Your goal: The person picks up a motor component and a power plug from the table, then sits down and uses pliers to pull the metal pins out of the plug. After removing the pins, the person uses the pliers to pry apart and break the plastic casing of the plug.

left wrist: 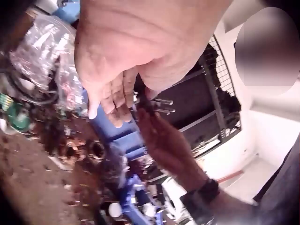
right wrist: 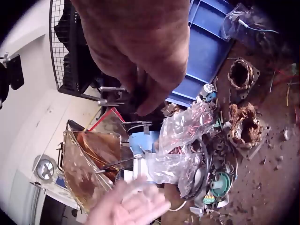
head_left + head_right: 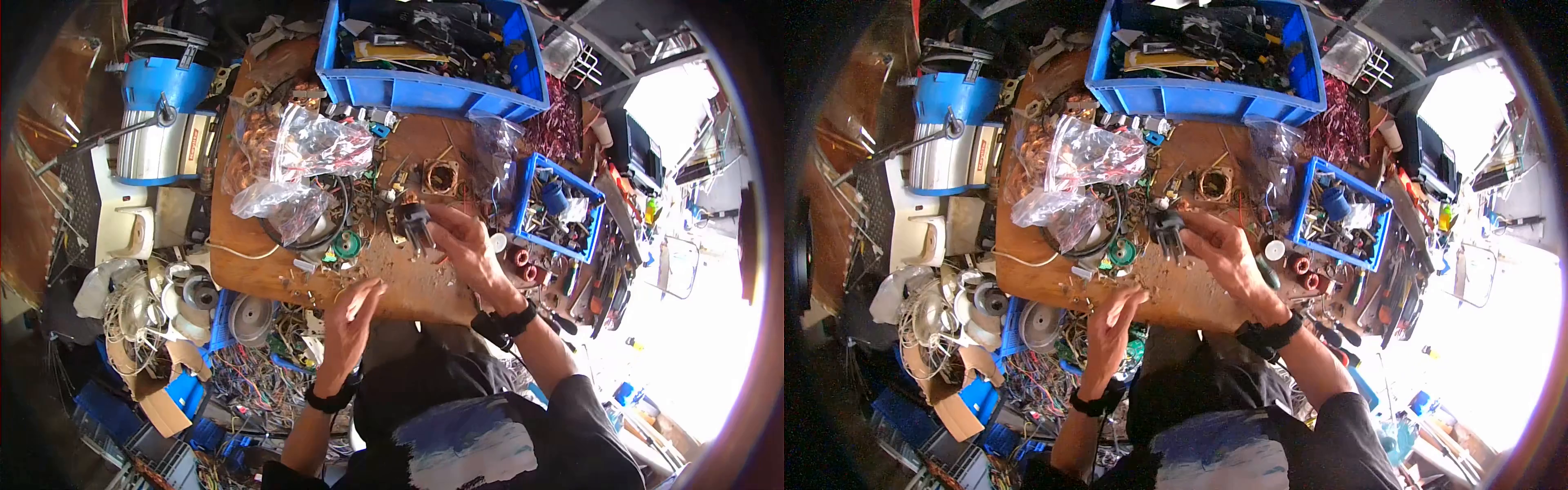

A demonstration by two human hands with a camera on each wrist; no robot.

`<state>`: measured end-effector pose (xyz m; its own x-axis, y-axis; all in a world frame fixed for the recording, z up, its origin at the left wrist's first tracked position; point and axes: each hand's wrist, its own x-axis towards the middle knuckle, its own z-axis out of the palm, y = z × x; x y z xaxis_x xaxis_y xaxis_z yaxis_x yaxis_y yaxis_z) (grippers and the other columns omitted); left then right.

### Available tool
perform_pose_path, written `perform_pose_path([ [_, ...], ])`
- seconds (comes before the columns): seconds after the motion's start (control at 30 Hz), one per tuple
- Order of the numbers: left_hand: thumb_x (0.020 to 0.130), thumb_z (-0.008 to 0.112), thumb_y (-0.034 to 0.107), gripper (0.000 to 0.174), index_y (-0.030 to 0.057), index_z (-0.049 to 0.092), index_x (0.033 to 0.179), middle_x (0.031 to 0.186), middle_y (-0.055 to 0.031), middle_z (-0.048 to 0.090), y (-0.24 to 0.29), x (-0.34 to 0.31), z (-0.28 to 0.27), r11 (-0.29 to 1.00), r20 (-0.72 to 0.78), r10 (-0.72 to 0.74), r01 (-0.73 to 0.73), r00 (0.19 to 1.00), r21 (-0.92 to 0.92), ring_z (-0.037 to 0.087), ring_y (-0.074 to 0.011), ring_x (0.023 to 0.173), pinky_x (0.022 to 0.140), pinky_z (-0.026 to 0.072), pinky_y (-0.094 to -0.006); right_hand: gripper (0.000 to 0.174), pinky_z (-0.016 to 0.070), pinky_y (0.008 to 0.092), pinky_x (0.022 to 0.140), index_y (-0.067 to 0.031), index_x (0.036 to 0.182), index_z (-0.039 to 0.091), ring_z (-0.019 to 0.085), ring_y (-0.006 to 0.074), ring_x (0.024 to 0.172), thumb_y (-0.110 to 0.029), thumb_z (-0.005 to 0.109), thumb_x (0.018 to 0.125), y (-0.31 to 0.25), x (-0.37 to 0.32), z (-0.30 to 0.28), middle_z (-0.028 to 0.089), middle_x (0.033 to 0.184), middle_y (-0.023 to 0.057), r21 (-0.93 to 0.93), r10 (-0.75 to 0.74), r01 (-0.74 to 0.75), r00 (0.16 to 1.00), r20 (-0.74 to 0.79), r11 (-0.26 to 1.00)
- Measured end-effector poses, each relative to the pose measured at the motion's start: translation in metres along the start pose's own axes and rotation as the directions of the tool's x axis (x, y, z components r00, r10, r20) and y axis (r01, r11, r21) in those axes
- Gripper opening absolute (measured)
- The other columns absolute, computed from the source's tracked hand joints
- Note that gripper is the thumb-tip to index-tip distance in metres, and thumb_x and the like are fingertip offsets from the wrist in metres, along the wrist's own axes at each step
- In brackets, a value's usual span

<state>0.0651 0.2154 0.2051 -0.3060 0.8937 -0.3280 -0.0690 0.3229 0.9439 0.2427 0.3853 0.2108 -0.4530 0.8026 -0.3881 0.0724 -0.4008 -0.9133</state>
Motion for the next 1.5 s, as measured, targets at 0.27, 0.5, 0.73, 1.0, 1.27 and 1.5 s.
perform_pose_path([
  [0.27,0.098,0.070,0.013,0.020,-0.0010,0.068,0.111,0.098,-0.0099,0.072,0.059,-0.002,0.049,0.996,0.063,0.028,-0.034,0.998,0.087,0.067,-0.0174,0.087,0.076,0.0526,-0.0312,0.037,0.0474,0.0333,0.107,-0.0003,0.134,0.060,0.060,0.0164,0.122,-0.008,0.067,0.099,0.003,-0.066,-0.002,0.066,0.132,0.0107,0.315,-0.100,0.080,0.994,0.049,0.946],
  [0.5,0.094,0.072,0.006,0.015,-0.0029,0.072,0.105,0.095,-0.0121,0.072,0.079,-0.020,0.070,0.928,0.061,0.213,-0.221,0.975,0.299,0.067,-0.0203,0.082,0.074,0.0516,-0.0324,0.044,0.0429,0.0390,0.113,-0.0050,0.136,0.052,0.054,0.0226,0.132,0.004,0.067,0.095,0.008,-0.104,-0.021,0.053,0.147,0.0114,0.577,-0.279,0.157,0.952,0.128,0.801],
  [0.73,0.086,0.076,-0.001,0.016,-0.0040,0.071,0.101,0.100,-0.0108,0.071,0.072,-0.029,0.079,0.856,0.107,0.332,-0.347,0.937,0.383,0.067,-0.0222,0.090,0.081,0.0523,-0.0324,0.059,0.0432,0.0393,0.115,-0.0052,0.138,0.045,0.050,0.0239,0.138,0.009,0.073,0.087,-0.006,-0.131,-0.037,0.049,0.149,0.0165,0.661,-0.258,0.113,0.958,0.126,0.742],
  [1.0,0.082,0.075,-0.010,0.022,-0.0048,0.070,0.103,0.108,-0.0107,0.069,0.068,-0.035,0.093,0.820,0.164,0.369,-0.404,0.915,0.406,0.067,-0.0223,0.097,0.087,0.0525,-0.0321,0.057,0.0409,0.0387,0.117,-0.0026,0.135,0.050,0.052,0.0200,0.134,0.009,0.075,0.085,-0.003,-0.156,-0.050,0.055,0.142,0.0122,0.594,-0.294,0.200,0.954,0.065,0.779],
  [1.27,0.081,0.072,-0.015,0.027,-0.0045,0.073,0.105,0.108,-0.0118,0.070,0.067,-0.044,0.104,0.819,0.222,0.419,-0.472,0.880,0.326,0.067,-0.0215,0.098,0.086,0.0523,-0.0306,0.059,0.0428,0.0400,0.116,-0.0033,0.132,0.049,0.051,0.0226,0.136,0.010,0.078,0.083,0.005,-0.176,-0.056,0.051,0.148,0.0162,0.563,-0.302,0.244,0.953,0.011,0.789],
  [1.5,0.090,0.065,-0.010,0.024,-0.0043,0.071,0.112,0.110,-0.0095,0.070,0.063,-0.050,0.099,0.814,0.313,0.303,-0.416,0.900,0.406,0.066,-0.0190,0.100,0.088,0.0518,-0.0310,0.060,0.0433,0.0397,0.115,-0.0022,0.135,0.050,0.053,0.0214,0.134,0.008,0.078,0.083,0.001,-0.183,-0.054,0.055,0.142,0.0124,0.496,-0.370,0.340,0.928,-0.040,0.799],
])
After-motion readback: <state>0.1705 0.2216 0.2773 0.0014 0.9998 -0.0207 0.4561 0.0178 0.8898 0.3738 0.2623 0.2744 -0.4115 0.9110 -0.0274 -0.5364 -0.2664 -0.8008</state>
